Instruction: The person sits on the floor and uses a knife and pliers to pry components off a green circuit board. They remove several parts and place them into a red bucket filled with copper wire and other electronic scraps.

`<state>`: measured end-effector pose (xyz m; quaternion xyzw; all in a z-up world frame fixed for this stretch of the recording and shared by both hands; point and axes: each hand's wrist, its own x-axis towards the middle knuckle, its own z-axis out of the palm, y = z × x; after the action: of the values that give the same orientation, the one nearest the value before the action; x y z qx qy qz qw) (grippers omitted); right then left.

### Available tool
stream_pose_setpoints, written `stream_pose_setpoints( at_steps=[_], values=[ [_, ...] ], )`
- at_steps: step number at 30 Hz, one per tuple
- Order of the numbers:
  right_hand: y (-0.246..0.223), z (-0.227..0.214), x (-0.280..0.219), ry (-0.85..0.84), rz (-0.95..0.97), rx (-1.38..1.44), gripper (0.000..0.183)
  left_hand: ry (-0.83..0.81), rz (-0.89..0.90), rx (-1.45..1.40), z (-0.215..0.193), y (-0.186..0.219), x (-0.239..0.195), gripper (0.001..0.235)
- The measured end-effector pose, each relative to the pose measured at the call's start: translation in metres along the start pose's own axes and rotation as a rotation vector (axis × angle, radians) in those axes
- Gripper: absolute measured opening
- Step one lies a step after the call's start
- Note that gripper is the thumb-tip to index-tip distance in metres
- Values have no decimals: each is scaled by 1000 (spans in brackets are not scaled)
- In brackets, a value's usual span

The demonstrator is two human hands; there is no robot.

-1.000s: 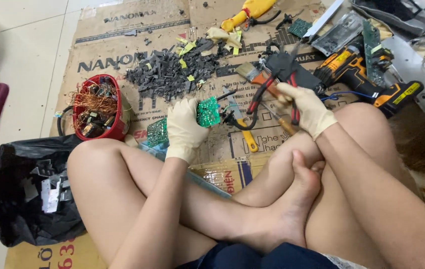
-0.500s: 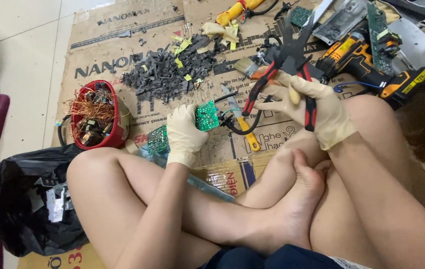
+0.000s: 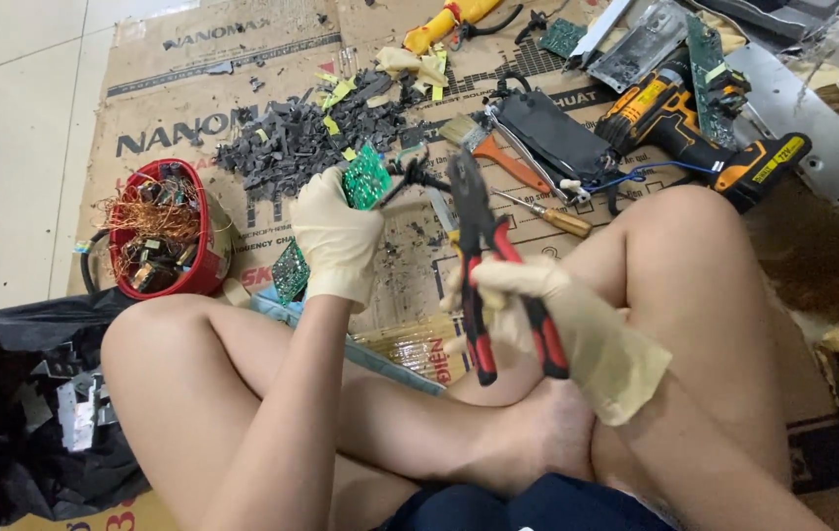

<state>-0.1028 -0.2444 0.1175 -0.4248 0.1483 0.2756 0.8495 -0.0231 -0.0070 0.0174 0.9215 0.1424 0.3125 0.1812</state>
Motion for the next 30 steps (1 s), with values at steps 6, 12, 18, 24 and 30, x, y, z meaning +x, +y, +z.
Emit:
stream_pose_setpoints(
  at_steps=[6, 12, 18, 24, 30],
  values=[
    [0, 0, 0, 118, 86, -910, 45, 18, -87, -97, -9, 15, 4, 43],
    [23, -9, 27, 46, 112, -515, 34, 126, 92, -48, -13, 19, 1, 54],
    [15, 21, -8, 200, 135, -658, 48, 245, 158, -119, -32, 27, -5, 44],
    [16, 5, -1, 201, 28, -740, 27, 283, 183, -62, -11, 14, -7, 44],
    [32, -5, 24, 141, -69, -814, 22, 327, 245, 76, 4, 5, -14, 51]
  ],
)
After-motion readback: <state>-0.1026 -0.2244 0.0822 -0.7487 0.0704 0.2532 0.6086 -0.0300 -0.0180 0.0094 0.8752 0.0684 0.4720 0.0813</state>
